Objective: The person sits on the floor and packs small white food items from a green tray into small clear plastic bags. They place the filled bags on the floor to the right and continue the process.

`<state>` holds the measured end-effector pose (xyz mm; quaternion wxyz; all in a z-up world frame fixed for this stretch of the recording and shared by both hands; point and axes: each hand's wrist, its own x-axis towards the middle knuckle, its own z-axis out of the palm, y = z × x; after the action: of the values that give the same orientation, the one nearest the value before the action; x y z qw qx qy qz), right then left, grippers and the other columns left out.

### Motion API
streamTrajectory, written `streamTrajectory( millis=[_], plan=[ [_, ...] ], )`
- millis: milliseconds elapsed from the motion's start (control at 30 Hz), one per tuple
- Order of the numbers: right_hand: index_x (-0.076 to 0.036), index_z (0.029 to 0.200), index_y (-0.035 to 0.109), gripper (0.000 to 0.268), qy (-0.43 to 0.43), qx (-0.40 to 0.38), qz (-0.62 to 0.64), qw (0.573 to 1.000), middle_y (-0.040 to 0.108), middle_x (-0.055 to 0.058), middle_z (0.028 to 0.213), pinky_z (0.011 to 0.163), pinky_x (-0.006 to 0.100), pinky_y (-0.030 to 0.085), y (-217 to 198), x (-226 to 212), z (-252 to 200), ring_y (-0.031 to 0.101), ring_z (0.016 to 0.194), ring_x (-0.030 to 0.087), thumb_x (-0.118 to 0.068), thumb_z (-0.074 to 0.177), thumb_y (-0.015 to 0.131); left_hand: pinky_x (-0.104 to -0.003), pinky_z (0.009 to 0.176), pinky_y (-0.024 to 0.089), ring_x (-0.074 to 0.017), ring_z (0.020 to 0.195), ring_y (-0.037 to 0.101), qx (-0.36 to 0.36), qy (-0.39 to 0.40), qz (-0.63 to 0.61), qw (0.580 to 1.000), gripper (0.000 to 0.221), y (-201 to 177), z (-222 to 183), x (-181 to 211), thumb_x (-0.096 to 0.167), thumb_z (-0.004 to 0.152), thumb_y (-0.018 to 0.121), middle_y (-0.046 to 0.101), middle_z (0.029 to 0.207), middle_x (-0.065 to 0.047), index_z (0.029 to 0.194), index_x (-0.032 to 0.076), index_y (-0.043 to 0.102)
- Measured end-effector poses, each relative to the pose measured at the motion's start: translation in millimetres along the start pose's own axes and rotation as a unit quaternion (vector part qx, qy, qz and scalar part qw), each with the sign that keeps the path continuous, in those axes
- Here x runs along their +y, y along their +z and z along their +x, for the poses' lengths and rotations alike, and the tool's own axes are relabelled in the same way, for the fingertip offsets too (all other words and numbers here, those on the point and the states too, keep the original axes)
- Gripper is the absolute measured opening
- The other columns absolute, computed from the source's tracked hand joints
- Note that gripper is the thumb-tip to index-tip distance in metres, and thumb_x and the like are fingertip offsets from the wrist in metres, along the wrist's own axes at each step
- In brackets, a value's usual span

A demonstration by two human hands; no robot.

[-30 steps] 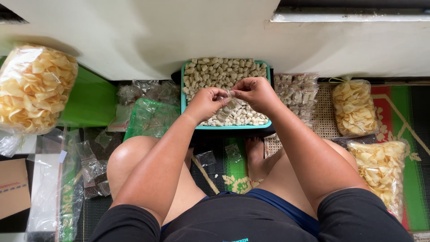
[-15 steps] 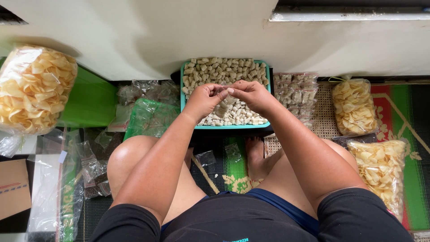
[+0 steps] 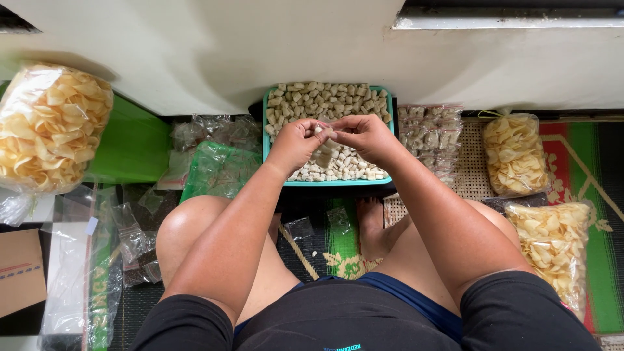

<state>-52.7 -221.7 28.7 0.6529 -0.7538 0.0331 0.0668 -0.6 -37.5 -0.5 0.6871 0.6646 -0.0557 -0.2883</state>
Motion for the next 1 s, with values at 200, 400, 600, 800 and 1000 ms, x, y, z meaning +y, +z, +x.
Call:
streamTrajectory(
  millis=[200, 400, 600, 800, 1000],
  plan=[
    [-0.011, 0.098, 0.080, 0.015, 0.060, 0.021, -0.104, 0.993, 0.075, 0.001, 0.078, 0.073, 0.025, 0.051, -14.1, 6.5, 3.5, 0.067, 0.074, 0.009, -0.018, 0.085, 0.085, -0.015, 0.056, 0.058, -0.0018, 0.070, 0.066, 0.001, -0.004, -0.031, 1.000, 0.026, 0.3, -14.3, 17.1, 0.031, 0.095, 0.078, 0.078, 0.087, 0.000, 0.114, 0.014, 0.072],
    [-0.008, 0.093, 0.078, 0.013, 0.013, 0.014, -0.089, 0.996, 0.072, 0.002, 0.074, 0.063, 0.023, 0.052, -8.4, 9.2, 11.2, 0.064, 0.068, 0.006, -0.010, 0.081, 0.084, -0.014, 0.059, 0.053, -0.0008, 0.071, 0.061, 0.054, 0.021, -0.010, 0.998, 0.020, 5.5, -16.4, 12.4, 0.032, 0.095, 0.079, 0.075, 0.080, 0.000, 0.103, 0.015, 0.076],
    [-0.002, 0.126, 0.066, 0.045, 0.008, 0.036, 0.097, 0.995, 0.075, 0.008, 0.092, 0.073, 0.019, 0.059, 5.4, 6.1, 11.3, 0.070, 0.082, 0.008, -0.006, 0.085, 0.084, -0.015, 0.060, 0.049, -0.0002, 0.071, 0.059, 0.112, 0.049, -0.018, 0.992, 0.023, -2.2, -1.8, 0.1, 0.033, 0.091, 0.084, 0.077, 0.081, 0.000, 0.103, 0.014, 0.079],
    [-0.003, 0.102, 0.079, 0.025, 0.065, 0.121, 0.128, 0.982, 0.075, 0.004, 0.079, 0.062, 0.019, 0.060, 18.9, 16.6, 24.7, 0.067, 0.066, 0.005, -0.020, 0.086, 0.086, -0.024, 0.058, 0.060, -0.0085, 0.067, 0.068, 0.117, 0.029, -0.094, 0.988, 0.023, 4.8, -9.1, 15.6, 0.030, 0.090, 0.085, 0.075, 0.077, -0.003, 0.100, 0.010, 0.079],
    [-0.002, 0.098, 0.077, 0.022, 0.051, 0.172, 0.157, 0.971, 0.075, 0.005, 0.078, 0.059, 0.021, 0.062, 6.1, -10.2, 12.7, 0.066, 0.065, 0.005, -0.019, 0.087, 0.086, -0.028, 0.064, 0.063, -0.0106, 0.073, 0.071, 0.105, 0.002, -0.122, 0.987, 0.027, 5.6, -2.4, 21.2, 0.040, 0.092, 0.079, 0.075, 0.085, -0.001, 0.099, 0.014, 0.078]
  ],
)
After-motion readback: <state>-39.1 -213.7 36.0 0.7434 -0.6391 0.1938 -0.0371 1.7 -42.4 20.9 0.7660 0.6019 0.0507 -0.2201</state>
